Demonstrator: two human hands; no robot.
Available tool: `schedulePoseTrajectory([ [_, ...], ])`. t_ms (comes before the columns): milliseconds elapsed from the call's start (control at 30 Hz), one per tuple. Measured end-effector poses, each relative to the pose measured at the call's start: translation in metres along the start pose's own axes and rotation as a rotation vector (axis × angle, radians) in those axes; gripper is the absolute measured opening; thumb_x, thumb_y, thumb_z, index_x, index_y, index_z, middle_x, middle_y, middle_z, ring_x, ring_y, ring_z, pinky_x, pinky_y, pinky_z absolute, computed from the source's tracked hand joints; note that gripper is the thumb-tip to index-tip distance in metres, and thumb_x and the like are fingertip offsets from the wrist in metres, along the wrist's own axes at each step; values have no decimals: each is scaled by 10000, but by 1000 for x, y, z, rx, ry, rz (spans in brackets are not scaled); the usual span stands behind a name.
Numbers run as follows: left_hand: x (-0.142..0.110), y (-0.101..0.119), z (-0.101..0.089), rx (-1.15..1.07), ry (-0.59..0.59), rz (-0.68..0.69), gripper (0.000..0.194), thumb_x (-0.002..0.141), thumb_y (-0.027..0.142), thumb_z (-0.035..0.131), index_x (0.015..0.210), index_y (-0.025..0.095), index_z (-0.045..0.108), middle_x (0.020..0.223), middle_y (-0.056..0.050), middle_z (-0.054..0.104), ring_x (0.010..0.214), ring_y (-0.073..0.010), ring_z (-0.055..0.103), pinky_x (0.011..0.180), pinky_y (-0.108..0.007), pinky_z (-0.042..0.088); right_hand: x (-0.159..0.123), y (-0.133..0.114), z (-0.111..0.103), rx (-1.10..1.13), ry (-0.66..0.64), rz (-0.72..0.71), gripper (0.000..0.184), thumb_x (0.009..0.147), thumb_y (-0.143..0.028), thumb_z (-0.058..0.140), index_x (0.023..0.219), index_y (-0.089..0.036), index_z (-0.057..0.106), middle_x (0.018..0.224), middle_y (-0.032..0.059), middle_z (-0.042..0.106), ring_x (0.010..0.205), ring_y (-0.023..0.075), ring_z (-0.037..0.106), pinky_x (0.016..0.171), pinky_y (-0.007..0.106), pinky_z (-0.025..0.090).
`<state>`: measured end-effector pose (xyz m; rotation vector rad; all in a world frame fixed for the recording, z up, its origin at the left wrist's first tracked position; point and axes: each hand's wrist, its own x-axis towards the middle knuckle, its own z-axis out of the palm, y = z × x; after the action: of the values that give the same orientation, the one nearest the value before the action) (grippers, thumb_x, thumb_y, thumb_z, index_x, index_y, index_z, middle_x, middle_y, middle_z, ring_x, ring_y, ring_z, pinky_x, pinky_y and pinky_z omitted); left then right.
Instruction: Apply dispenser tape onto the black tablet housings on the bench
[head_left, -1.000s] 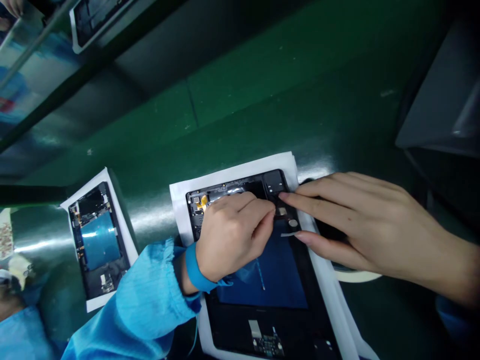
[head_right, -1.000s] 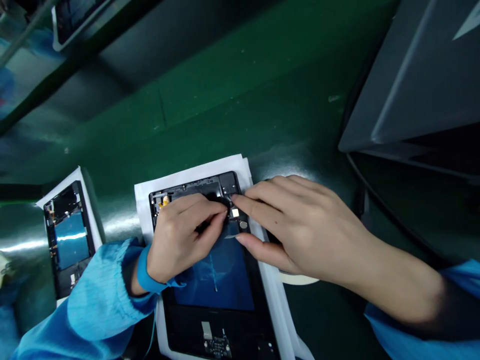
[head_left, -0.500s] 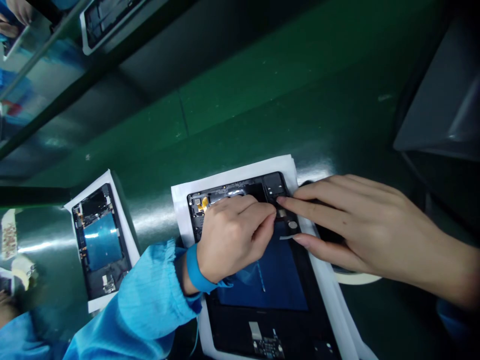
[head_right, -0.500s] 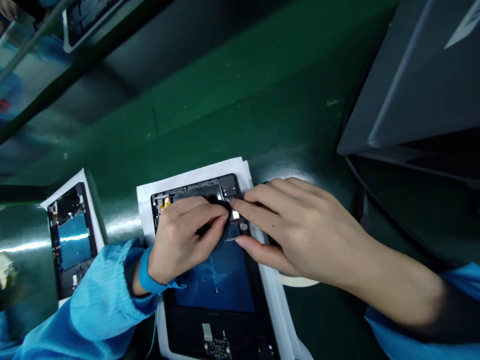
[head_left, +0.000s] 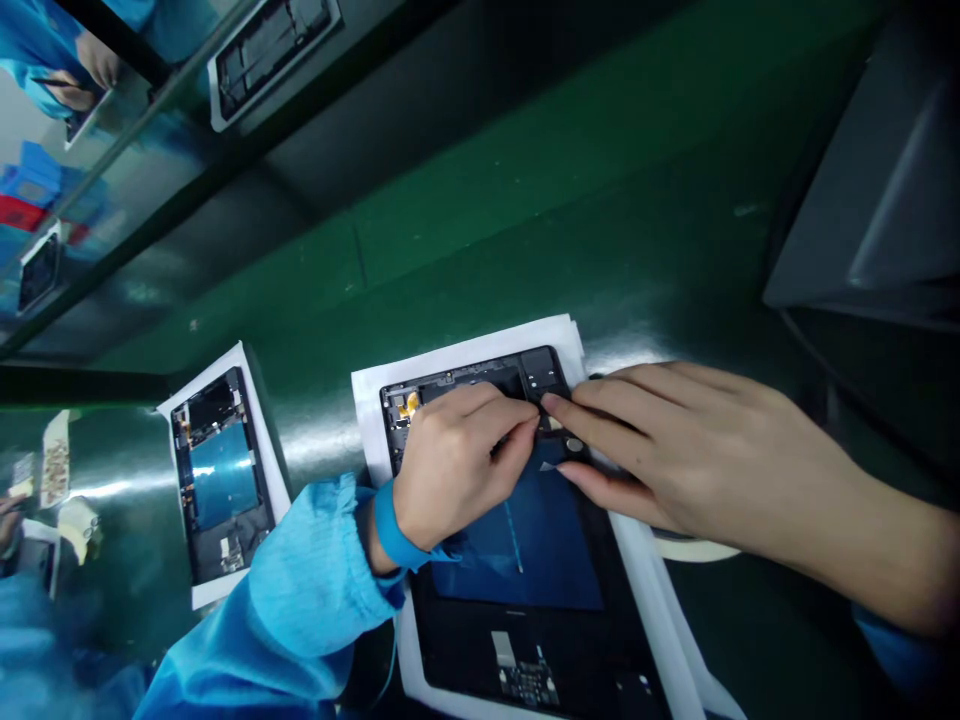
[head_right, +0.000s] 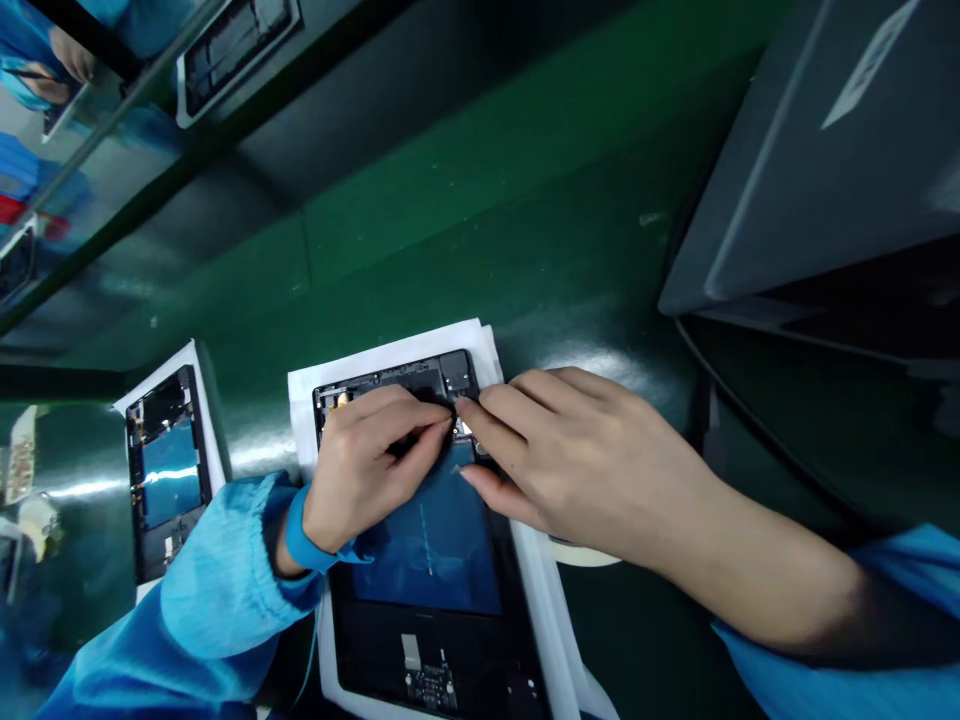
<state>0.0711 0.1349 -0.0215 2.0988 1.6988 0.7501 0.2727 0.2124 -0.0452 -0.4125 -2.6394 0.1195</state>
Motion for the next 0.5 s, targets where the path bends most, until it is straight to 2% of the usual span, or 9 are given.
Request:
schedulePoseTrajectory([
  [200,-3,0,2,21,-6,-11,157,967,170,551,881,169,682,760,-13,670,672,-125,621,637,-248,505,0,-6,-4,-34,-36,-17,354,998,-336,511,1120,-52,682,917,105,687,807,221,599,739,353,435],
  [333,-6,-3,1,115,-45,70,259,1007,209,487,828,169,671,755,-24,640,700,-149,610,663,-278,505,0,-10,-8,-62,-59,-62,381,993,-341,521,1120,-18,677,898,117,683,820,253,602,765,386,433],
  [500,-3,-6,-6,187,-122,138,308,1022,202,443,809,163,661,778,-37,623,700,-166,577,665,-301,485,1,-7,-7,-28,-60,-80,346,967,-357,579,1115,-60,678,905,104,697,846,248,620,792,381,459],
])
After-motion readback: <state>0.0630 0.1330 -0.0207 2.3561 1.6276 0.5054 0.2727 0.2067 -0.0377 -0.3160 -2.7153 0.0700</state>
